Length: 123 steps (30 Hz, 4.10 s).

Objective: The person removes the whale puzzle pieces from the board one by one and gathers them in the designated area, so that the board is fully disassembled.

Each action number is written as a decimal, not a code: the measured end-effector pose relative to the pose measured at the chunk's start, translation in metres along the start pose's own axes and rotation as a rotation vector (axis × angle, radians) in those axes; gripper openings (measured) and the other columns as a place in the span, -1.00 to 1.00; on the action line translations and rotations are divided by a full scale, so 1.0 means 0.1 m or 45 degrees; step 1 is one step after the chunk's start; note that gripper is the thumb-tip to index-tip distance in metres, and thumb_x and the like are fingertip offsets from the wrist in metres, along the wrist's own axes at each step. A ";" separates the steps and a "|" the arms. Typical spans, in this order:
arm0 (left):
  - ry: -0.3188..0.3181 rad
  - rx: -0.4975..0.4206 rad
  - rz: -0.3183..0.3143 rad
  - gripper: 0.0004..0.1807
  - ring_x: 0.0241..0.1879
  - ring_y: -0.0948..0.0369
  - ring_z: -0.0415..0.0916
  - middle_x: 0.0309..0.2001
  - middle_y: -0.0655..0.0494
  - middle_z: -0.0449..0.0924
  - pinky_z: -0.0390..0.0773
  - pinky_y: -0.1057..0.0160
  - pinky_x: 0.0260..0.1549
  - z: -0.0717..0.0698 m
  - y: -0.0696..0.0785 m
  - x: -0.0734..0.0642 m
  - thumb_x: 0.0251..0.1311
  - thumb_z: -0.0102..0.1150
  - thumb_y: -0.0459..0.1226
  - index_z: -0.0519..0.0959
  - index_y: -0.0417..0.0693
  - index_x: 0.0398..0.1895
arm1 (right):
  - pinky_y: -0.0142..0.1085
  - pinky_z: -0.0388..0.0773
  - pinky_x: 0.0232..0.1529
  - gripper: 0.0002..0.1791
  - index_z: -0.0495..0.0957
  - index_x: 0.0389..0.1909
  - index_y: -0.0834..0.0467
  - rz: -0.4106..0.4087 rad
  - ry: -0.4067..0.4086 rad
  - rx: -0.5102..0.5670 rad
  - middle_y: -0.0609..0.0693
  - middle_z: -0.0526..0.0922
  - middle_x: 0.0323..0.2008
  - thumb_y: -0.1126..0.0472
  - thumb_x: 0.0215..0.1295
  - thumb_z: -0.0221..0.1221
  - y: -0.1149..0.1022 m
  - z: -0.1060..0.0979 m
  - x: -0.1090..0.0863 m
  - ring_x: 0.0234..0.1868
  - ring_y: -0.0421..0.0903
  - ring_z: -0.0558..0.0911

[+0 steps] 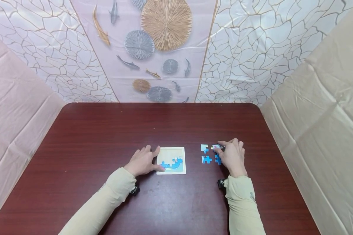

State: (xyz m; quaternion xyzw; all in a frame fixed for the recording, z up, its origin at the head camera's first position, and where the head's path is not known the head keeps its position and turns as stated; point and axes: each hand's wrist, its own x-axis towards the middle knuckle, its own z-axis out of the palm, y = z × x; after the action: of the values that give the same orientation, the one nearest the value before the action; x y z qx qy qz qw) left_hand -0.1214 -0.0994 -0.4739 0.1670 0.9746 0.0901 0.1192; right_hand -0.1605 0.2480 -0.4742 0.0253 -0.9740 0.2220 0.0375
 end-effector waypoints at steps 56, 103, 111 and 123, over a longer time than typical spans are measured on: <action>0.060 -0.017 -0.001 0.10 -0.11 -0.01 0.45 -0.05 -0.17 0.46 0.36 0.10 -0.22 -0.02 0.01 -0.01 -0.14 0.28 0.38 0.31 -0.04 0.43 | -0.16 0.35 -0.17 -0.66 0.69 -0.01 0.18 -0.477 -0.307 -0.007 0.00 0.50 -0.19 0.19 0.19 0.36 -1.24 0.46 -0.22 -0.17 -0.03 0.39; 0.028 -0.022 -0.012 0.10 -0.11 0.00 0.43 -0.02 -0.16 0.45 0.34 0.13 -0.25 0.00 0.01 0.00 -0.11 0.26 0.37 0.27 -0.03 0.45 | -0.13 0.36 -0.13 -0.82 0.61 -0.29 0.08 -0.392 -0.418 -0.019 -0.09 0.43 -0.37 0.22 0.11 0.40 -1.34 0.52 -0.17 -0.21 -0.05 0.35; 0.020 -0.024 -0.019 0.10 -0.10 0.01 0.43 -0.01 -0.16 0.44 0.34 0.14 -0.23 0.00 0.01 -0.01 -0.11 0.27 0.37 0.26 -0.03 0.46 | -0.09 0.39 -0.08 -0.80 0.61 -0.31 0.12 -0.380 -0.409 -0.058 -0.05 0.47 -0.33 0.18 0.11 0.41 -1.33 0.54 -0.16 -0.19 -0.01 0.38; 0.042 -0.011 -0.006 0.10 -0.15 0.01 0.43 -0.06 -0.15 0.45 0.34 0.15 -0.27 0.01 0.01 -0.01 -0.12 0.27 0.38 0.28 -0.03 0.45 | -0.13 0.39 -0.14 -0.75 0.52 -0.31 0.07 -0.337 -0.403 -0.019 -0.09 0.43 -0.37 0.18 0.11 0.41 -1.33 0.56 -0.16 -0.23 -0.04 0.38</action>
State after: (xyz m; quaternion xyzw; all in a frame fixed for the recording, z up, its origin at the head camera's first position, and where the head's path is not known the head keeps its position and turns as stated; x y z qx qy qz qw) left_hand -0.1206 -0.0990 -0.4742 0.1626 0.9764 0.0968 0.1042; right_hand -0.1388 0.1050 -0.4685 0.1875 -0.9575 0.2011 -0.0869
